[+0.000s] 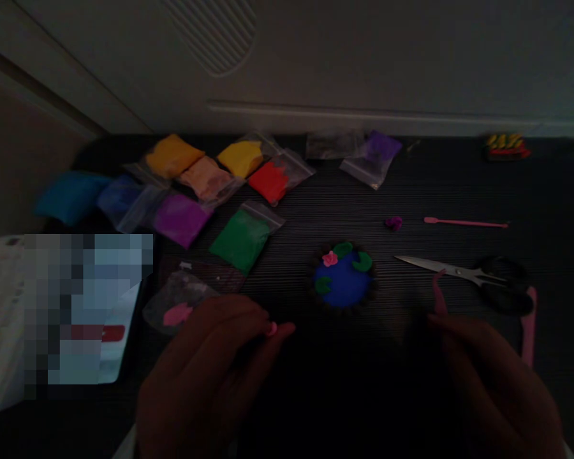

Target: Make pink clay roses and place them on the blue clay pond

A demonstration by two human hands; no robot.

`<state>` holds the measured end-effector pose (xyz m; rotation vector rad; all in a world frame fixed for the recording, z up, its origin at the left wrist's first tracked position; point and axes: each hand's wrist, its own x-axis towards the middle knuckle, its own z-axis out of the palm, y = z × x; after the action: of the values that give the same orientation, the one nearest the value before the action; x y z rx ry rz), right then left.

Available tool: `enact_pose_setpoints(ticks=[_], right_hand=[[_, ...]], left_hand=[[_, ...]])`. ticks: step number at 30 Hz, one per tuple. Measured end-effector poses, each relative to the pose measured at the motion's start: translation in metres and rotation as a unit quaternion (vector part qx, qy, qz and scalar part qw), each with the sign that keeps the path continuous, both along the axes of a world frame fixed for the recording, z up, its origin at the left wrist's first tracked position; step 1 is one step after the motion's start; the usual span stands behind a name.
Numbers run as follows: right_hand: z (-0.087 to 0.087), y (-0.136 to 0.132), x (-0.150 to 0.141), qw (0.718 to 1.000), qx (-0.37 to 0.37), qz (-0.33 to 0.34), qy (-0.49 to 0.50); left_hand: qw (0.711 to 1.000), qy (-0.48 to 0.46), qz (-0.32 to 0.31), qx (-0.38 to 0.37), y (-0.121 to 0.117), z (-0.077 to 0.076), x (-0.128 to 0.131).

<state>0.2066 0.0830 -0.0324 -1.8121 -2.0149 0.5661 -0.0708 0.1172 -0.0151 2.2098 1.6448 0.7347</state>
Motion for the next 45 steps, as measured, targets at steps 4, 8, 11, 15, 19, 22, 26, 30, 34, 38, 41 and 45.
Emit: enact_pose_setpoints(ticks=[4, 8, 11, 15, 19, 22, 26, 30, 34, 38, 41, 45], right_hand=[[-0.0005, 0.0007, 0.0008, 1.000, 0.004, 0.011, 0.001], [0.0001, 0.0001, -0.0008, 1.000, -0.005, -0.011, 0.004], [0.0004, -0.0002, -0.0013, 1.000, -0.014, -0.017, 0.009], [0.0008, -0.0002, -0.0012, 1.000, -0.012, -0.013, 0.007], [0.0011, -0.0006, -0.0014, 0.999, -0.019, -0.027, 0.007], [0.0008, -0.0015, -0.0008, 1.000, -0.015, -0.015, 0.005], [0.0011, -0.0023, -0.0013, 0.999, -0.018, -0.023, 0.021], [0.0012, -0.0021, -0.0022, 0.999, -0.023, -0.023, 0.020], [0.0010, -0.0015, -0.0026, 0.999, -0.019, -0.019, 0.024], [0.0012, -0.0011, -0.0016, 0.999, -0.027, -0.022, 0.022], [0.0007, -0.0007, 0.0004, 1.000, -0.015, -0.001, 0.010], [0.0001, 0.0000, 0.0011, 1.000, -0.006, 0.000, 0.004]], left_hand=[[1.000, -0.002, -0.003, -0.006, -0.0002, -0.0005, -0.0008], [1.000, 0.008, -0.003, -0.003, -0.0016, -0.0021, -0.0023], [1.000, 0.022, -0.010, -0.010, -0.0027, -0.0041, -0.0044], [0.999, 0.029, -0.029, -0.021, -0.0033, -0.0044, -0.0068], [0.999, 0.027, -0.029, -0.033, -0.0017, -0.0012, -0.0046], [0.999, 0.023, -0.027, -0.021, 0.0003, 0.0004, -0.0018], [0.999, 0.017, -0.031, 0.003, 0.0024, 0.0006, 0.0002], [0.998, 0.025, -0.045, 0.023, 0.0036, 0.0003, 0.0003], [0.999, 0.021, -0.040, 0.023, 0.0028, -0.0005, -0.0011], [0.999, 0.027, -0.037, 0.018, 0.0011, -0.0008, -0.0018], [0.999, 0.014, -0.039, 0.005, 0.0005, -0.0006, -0.0016], [0.999, 0.019, -0.035, -0.002, 0.0008, -0.0011, -0.0011]])
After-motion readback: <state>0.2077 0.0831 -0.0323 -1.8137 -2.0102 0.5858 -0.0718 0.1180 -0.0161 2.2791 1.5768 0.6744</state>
